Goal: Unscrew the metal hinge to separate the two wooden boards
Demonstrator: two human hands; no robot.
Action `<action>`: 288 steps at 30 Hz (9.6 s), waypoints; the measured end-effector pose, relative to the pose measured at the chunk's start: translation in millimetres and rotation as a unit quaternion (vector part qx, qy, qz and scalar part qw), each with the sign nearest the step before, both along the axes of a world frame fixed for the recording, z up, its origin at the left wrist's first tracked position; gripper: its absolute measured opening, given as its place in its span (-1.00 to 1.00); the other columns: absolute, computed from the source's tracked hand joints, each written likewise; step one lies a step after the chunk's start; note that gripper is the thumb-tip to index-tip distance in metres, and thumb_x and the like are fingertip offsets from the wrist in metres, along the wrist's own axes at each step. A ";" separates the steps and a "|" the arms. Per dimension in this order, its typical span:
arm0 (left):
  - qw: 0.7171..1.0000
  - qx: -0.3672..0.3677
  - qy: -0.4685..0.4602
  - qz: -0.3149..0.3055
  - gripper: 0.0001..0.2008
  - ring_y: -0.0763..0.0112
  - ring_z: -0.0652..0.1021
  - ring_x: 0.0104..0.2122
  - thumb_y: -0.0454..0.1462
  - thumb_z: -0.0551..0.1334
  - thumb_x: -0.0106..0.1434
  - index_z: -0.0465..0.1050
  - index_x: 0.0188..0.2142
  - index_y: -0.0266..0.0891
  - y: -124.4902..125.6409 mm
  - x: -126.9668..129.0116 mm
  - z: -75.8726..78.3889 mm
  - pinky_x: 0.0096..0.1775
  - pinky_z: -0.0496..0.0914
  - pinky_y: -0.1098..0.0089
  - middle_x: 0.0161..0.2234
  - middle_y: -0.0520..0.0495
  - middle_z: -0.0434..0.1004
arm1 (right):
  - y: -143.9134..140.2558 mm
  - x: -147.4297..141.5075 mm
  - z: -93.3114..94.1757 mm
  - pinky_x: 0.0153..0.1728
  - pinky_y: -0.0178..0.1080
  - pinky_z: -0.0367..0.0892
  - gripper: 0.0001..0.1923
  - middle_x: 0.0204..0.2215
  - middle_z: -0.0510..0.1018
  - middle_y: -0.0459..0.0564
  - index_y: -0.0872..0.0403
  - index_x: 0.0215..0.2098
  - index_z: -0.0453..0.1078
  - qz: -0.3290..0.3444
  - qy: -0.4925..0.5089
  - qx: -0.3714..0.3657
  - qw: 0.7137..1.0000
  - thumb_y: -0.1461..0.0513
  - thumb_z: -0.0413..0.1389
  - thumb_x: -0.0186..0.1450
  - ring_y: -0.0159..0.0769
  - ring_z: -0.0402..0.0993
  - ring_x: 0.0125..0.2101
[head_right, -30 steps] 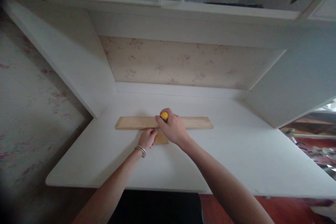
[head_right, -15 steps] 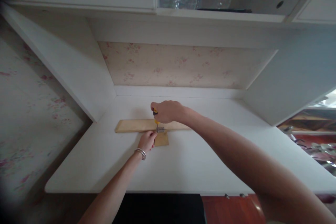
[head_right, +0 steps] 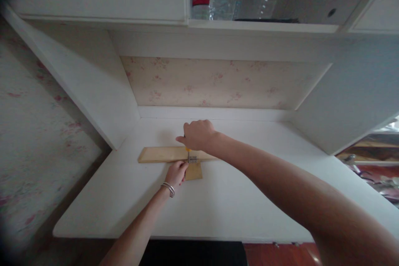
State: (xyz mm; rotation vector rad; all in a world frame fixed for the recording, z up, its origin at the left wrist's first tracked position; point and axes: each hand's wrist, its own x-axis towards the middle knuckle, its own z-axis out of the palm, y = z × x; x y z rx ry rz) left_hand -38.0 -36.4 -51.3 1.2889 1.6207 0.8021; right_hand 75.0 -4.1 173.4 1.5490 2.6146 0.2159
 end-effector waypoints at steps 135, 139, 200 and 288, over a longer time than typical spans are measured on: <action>1.000 0.012 0.014 0.020 -0.67 0.54 0.31 -0.81 -0.09 0.03 0.19 0.31 -0.55 -0.26 0.3 1.5 1.4 -0.78 0.05 0.57 -0.74 0.09 0.25 | 10.9 2.0 2.0 -0.30 -0.15 0.31 -0.69 -0.14 0.43 0.13 0.09 -0.11 0.31 0.115 0.014 -0.023 0.993 0.19 -0.10 0.22 -0.12 0.43 -0.22; 1.000 0.010 0.013 0.021 -0.68 0.53 0.32 -0.80 -0.09 0.04 0.18 0.30 -0.55 -0.25 0.1 1.6 2.2 -0.79 0.06 0.57 -0.73 0.09 0.26 | 9.5 3.0 1.1 -0.33 -0.10 0.32 -0.59 -0.12 0.42 0.15 0.06 -0.06 0.29 0.075 0.024 -0.017 0.997 0.04 -0.07 0.20 -0.06 0.42 -0.22; 0.999 0.017 0.008 0.031 -0.66 0.55 0.32 -0.78 -0.07 0.03 0.20 0.29 -0.56 -0.25 -1.4 4.0 1.1 -0.75 0.03 0.56 -0.74 0.09 0.24 | -3.2 6.3 -2.9 -0.30 -0.05 0.31 -0.61 -0.06 0.32 0.19 0.06 0.01 0.19 0.026 0.031 -0.004 0.999 0.11 -0.14 0.25 -0.04 0.42 -0.21; 0.999 0.013 0.019 0.023 -0.66 0.54 0.31 -0.79 -0.09 0.03 0.19 0.31 -0.56 -0.25 -2.3 2.1 4.8 -0.76 0.06 0.56 -0.74 0.08 0.26 | 7.7 2.4 2.9 -0.34 -0.08 0.31 -0.61 -0.13 0.42 0.12 0.04 -0.09 0.29 0.031 0.031 -0.007 0.999 0.09 -0.05 0.15 -0.05 0.43 -0.26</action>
